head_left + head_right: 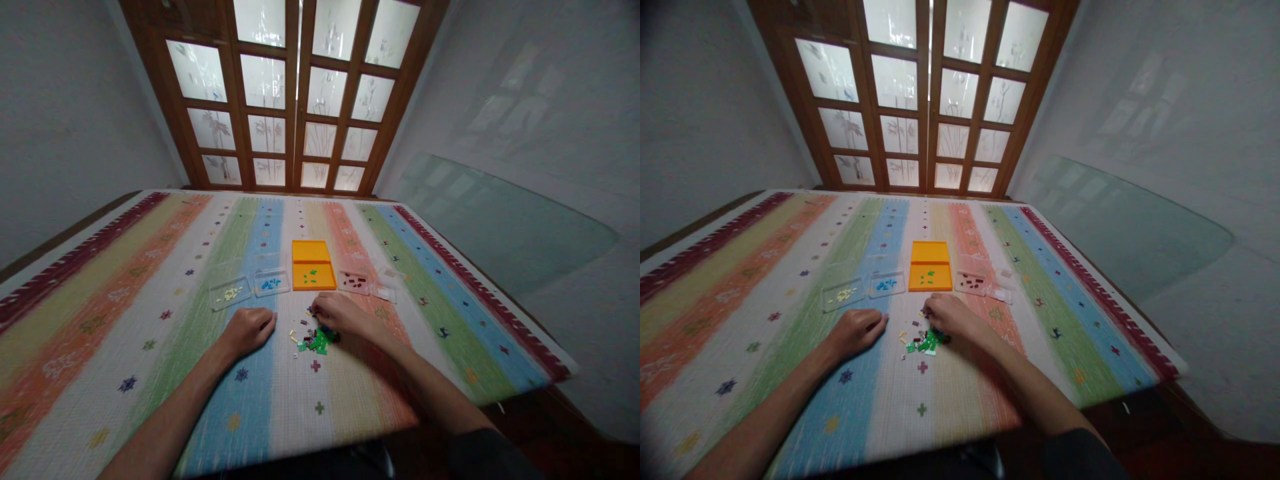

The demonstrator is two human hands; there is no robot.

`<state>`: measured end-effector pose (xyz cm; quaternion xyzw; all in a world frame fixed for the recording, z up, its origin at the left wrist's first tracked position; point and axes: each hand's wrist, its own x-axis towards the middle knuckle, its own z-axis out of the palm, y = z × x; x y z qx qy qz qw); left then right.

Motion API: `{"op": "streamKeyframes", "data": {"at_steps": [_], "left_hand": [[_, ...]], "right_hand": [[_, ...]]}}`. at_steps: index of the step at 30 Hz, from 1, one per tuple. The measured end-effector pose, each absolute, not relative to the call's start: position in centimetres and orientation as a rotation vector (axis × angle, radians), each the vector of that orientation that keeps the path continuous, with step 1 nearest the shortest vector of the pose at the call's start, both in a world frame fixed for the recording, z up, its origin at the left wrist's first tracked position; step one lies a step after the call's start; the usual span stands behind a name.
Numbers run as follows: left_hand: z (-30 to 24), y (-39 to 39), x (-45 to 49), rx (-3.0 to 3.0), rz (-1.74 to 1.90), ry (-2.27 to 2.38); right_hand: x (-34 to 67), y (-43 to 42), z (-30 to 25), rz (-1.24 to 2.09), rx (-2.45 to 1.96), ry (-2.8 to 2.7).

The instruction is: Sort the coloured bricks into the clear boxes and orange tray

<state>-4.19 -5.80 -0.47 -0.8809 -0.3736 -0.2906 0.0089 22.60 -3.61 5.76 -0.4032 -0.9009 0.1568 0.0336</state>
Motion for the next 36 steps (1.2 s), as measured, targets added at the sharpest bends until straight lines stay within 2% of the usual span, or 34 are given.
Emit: {"op": "streamKeyframes", "data": {"at_steps": [12, 25, 36], "left_hand": [[-0.4, -5.8, -4.2, -2.747, -0.937, -1.132], [-0.3, -5.8, -4.1, -2.739, -0.949, -1.123], [-0.4, -5.9, -4.0, -2.727, -0.921, -1.119]], "right_hand": [[22.4, -4.2, 5.6, 0.303, -1.363, -2.903], [22.3, -3.6, 5.2, 0.517, -1.226, -2.773], [22.2, -4.2, 6.2, 0.414, -1.404, -2.725]]}}
